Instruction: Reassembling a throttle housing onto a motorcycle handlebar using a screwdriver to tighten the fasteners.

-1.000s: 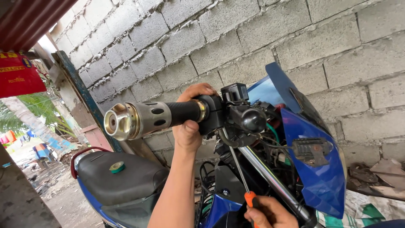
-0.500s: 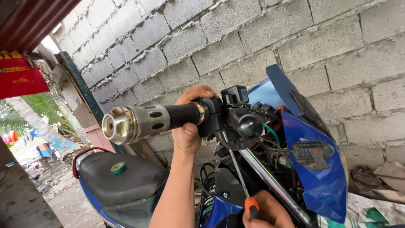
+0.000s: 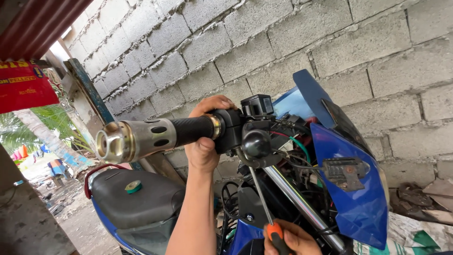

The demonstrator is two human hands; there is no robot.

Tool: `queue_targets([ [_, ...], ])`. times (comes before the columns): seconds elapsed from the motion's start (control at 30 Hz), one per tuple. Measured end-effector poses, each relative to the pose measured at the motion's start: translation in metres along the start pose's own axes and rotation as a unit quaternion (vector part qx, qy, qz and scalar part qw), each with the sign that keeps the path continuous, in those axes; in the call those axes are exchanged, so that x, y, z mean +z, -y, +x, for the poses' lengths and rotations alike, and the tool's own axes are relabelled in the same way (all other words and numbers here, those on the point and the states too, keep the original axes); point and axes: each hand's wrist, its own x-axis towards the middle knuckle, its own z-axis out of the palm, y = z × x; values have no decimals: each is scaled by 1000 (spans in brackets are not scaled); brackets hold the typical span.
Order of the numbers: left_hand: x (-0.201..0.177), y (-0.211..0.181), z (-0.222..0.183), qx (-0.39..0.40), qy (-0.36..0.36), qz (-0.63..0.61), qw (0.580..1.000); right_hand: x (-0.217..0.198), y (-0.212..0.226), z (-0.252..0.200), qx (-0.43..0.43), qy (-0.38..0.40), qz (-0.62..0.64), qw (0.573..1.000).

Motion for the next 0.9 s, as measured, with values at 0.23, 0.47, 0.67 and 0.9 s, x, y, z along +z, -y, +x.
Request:
queue_targets([
  [0.23, 0, 3, 1, 0, 4, -19, 1000, 117, -15, 8, -107, -505, -280, 809],
  [0.47, 5, 3, 1, 7, 1, -2, 1000, 52, -36, 2, -136, -518, -430, 727],
  [0.67, 1, 4, 0, -2, 3, -19, 1000, -84, -66, 14, -33, 42, 158, 986],
  [0.9, 5, 2, 0, 7, 3, -27, 1000, 111, -2, 0, -39, -435, -315, 843],
])
